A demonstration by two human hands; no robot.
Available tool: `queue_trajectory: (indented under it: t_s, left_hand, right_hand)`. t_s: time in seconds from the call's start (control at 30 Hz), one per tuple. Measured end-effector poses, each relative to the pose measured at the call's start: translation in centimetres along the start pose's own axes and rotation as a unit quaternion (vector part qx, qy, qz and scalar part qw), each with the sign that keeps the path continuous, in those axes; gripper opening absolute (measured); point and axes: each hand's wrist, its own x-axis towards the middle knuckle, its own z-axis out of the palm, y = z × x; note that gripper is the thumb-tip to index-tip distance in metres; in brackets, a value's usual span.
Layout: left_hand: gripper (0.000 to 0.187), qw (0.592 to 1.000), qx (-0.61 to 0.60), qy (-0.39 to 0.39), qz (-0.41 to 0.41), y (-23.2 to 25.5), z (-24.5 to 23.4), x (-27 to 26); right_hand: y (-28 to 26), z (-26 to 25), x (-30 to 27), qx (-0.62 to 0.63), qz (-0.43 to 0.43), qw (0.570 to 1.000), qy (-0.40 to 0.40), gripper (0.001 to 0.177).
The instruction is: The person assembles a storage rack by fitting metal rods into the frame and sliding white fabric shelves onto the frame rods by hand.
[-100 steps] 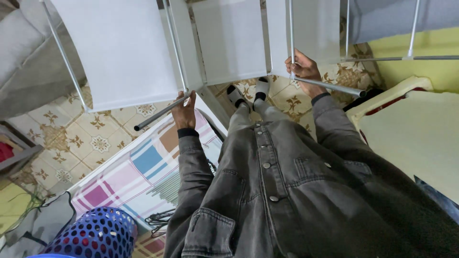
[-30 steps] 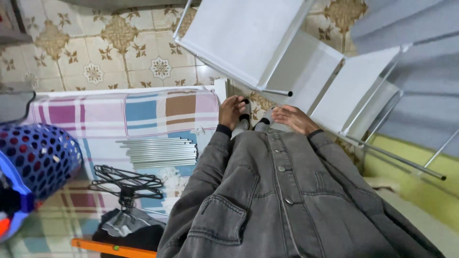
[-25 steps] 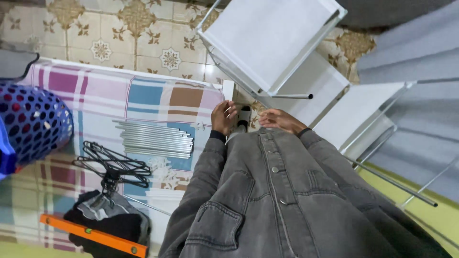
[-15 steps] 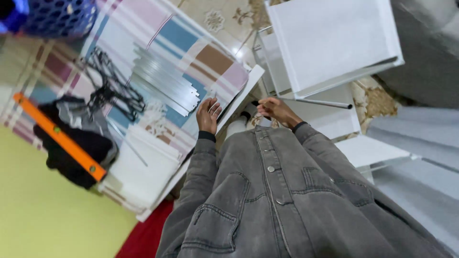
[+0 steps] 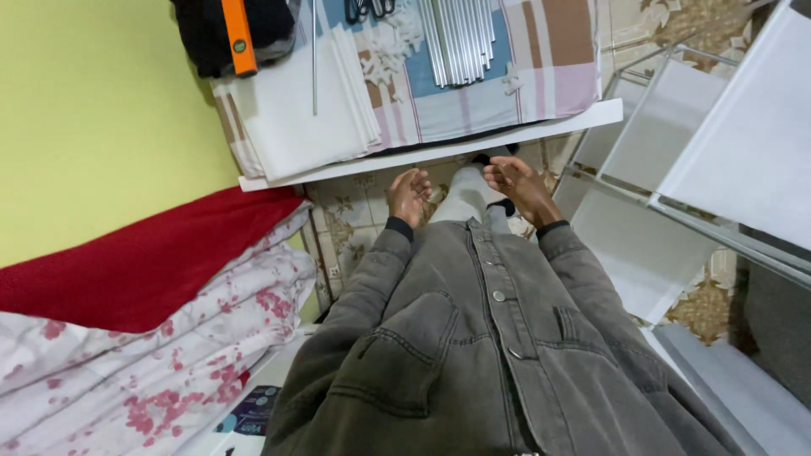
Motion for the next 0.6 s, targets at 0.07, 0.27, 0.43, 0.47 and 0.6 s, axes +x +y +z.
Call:
queue_trajectory:
  t_s: [0.07, 0.27, 0.43, 0.47, 0.6]
  left_hand:
    - [0.030, 1.000, -0.011, -0.006, -0.010, -0.7, -0.3, 0.3]
    - [0.030, 0.999, -0.013, -0.006, -0.035, -2.0, 1.2, 3.7]
    - [0.032, 0.995, -0.024, -0.001, -0.102, -2.2, 5.0, 9.4]
    - [0.033, 0.992, -0.029, 0.006, -0.123, -2.1, 5.9, 10.7]
    - [0.037, 0.994, 0.084, 0.049, -0.053, -1.5, 8.9, 15.9]
  right_hand:
    - [0.8, 0.2, -0.5, -0.013, 0.022, 1.000, 0.004, 0.043]
    - [1.5, -1.3, -2.9, 0.000, 0.033, 0.998, 0.061, 0.039]
    - [0.7, -1.9, -4.4, 0.011, 0.029, 0.990, 0.137, 0.036]
    - [0.6, -1.8, -4.9, 0.016, 0.029, 0.988, 0.153, 0.036]
    - [1.1, 0.4, -5.2, 0.020, 0.059, 0.977, 0.202, 0.033]
